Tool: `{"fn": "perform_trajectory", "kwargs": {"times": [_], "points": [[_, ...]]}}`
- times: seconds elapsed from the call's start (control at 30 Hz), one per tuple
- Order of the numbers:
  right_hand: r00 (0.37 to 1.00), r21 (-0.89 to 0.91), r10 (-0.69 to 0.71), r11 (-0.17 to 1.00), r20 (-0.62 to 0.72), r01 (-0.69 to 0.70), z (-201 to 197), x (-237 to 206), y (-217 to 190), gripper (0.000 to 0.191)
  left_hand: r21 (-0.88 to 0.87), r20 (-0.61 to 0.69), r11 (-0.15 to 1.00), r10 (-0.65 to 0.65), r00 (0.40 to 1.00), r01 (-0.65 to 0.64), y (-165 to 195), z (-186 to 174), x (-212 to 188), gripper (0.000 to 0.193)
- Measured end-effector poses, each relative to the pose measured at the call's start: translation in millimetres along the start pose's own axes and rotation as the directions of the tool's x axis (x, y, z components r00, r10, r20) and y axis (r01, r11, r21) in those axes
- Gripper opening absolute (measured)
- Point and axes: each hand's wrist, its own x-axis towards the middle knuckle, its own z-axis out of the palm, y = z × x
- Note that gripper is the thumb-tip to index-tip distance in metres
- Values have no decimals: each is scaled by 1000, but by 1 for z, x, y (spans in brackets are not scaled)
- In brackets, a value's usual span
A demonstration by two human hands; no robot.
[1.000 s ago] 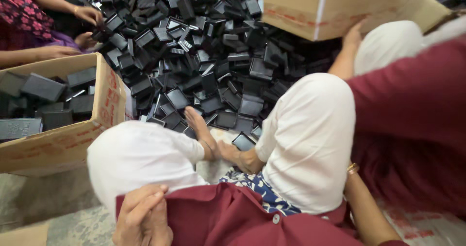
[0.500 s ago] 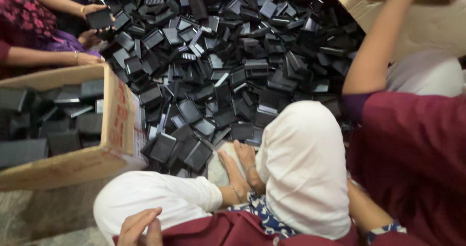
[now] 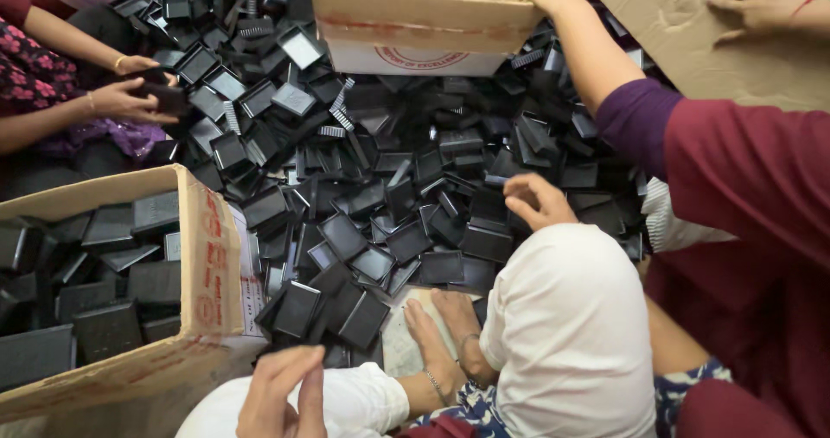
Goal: The person sits on the floor among a large pile of black plastic boxes and sorts them one at a time, turning each over in their hands before placing it into a cardboard carton. Other workers around them perform the same sorting into adjacent cartons.
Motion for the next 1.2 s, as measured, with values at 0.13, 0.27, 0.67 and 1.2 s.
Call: {"fn": "perform_trajectory", "kwargs": {"times": [0.13,0.27,0.67,1.2], "points": [[990,-202,-40,977,137,67,9,74,18,45,19,206,928,359,910,-371,1,12,99,29],[973,-215,125,973,195,-82,20,165,44,55,185,396,760,522,755,-623,-32,102,211,53],[812,100,559,810,169,-578,49,267,229,104,381,430,696,449,783,-609,-205,364,405,24],[810,-970,556,-233,-189,-66,-108,186,213,49,-842,438,-13,-602,668,540,-228,565,589,39]]}}
